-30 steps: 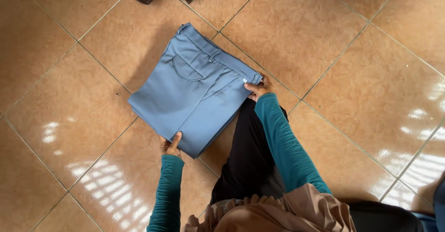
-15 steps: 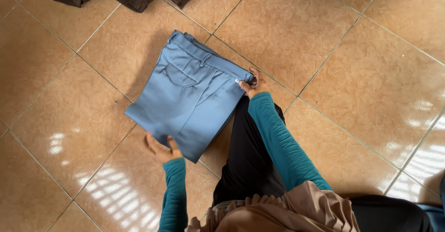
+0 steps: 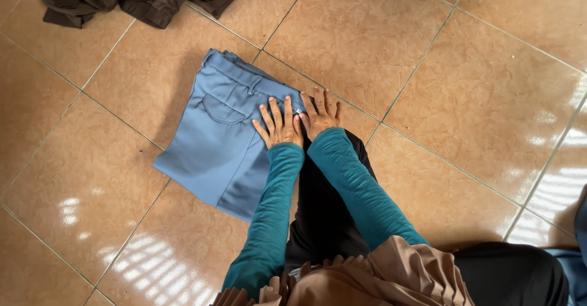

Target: The person sits on a tiled floor and folds a pair of light blue trousers by hand. They smooth the fabric, fold the legs together, and then fold the garment into a compact rectangle before placing it on a stack.

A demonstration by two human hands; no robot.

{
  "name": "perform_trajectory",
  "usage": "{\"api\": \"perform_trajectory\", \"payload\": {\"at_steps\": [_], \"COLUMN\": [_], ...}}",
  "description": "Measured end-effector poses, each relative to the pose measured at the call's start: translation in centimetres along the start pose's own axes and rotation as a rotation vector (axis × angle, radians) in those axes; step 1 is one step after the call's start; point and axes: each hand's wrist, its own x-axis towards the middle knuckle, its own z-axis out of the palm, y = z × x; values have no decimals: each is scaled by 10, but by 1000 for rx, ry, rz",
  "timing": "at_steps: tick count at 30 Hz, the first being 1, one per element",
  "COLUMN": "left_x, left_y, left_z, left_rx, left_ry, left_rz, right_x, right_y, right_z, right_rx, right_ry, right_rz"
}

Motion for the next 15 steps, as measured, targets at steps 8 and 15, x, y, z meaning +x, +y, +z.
{"api": "perform_trajectory", "payload": {"at_steps": [8, 15], "left_x": [2, 4], "left_y": [6, 65], "left_z": [2, -4], "left_rx": [16, 15], "left_ry": [-12, -106], "left_rz": [-6, 80], "right_x": [-1, -16], "right_y": [3, 63], "right_z": [-6, -25], "right_rx": [16, 2], "right_ry": [9, 67], "right_rz": [13, 107]}}
